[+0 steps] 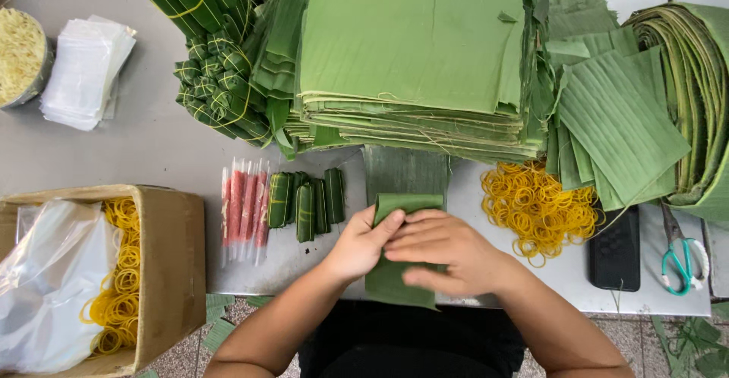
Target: The person wraps food items in pieces of banana leaf by hand and secures them with rubber bands.
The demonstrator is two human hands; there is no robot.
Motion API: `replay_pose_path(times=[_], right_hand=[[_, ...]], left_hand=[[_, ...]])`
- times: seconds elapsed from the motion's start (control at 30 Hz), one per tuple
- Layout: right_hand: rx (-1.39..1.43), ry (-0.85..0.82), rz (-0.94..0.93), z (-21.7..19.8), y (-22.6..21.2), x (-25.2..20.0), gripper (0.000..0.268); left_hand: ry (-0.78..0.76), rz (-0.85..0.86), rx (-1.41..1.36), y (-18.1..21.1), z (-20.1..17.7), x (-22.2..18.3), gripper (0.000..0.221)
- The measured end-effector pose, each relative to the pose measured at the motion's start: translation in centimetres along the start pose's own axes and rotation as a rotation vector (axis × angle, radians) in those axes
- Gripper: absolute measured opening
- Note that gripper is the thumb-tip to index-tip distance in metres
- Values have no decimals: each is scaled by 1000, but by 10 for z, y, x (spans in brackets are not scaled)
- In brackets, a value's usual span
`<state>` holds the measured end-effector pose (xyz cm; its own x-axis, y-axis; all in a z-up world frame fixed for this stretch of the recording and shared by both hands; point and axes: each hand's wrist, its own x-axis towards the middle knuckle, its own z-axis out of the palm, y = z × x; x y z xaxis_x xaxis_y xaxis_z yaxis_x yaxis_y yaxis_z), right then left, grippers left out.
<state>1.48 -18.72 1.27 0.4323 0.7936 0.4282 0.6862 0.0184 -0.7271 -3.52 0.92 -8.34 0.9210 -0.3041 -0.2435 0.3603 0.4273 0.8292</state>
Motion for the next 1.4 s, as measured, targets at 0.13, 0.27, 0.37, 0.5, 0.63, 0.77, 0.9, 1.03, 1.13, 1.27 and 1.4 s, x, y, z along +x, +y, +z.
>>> replay_pose_path(times=[0.13,0.27,0.37,0.5,0.63,0.77,0.9,1.03,1.13,1.27,1.4], right_hand=[[-485,353,66,4,13,-15,38],[-459,124,276,25,27,-37,26],[-369,201,396,33,30,-42,17],[13,206,466,36,19,-38,19],[-357,557,210,44,20,-40,30],[-690,168,158,59,45,-46,44],[-686,-41,250,82,50,-55,50],[-639,-28,280,83,53,-59,47],[-612,-23,304,81,49,-52,46],[-446,-3,372,68,42,-43,45],[-254,80,443,62,43,-50,33]], left_hand=[[-96,125,637,10,-2,-3,24],[-246,143,860,27,11,-19,20],[-216,81,1025,42,10,-25,21],[-77,163,1156,43,-2,-44,20],[607,507,1682,75,-71,-69,26],[1073,-134,1855,98,-130,-82,32],[1030,-271,1906,84,-153,-71,33],[1065,-174,1939,77,-154,-62,29],[1052,-240,1867,99,-142,-61,29],[1133,-14,1479,129,-96,-74,31],[275,359,649,123,-57,-67,26]])
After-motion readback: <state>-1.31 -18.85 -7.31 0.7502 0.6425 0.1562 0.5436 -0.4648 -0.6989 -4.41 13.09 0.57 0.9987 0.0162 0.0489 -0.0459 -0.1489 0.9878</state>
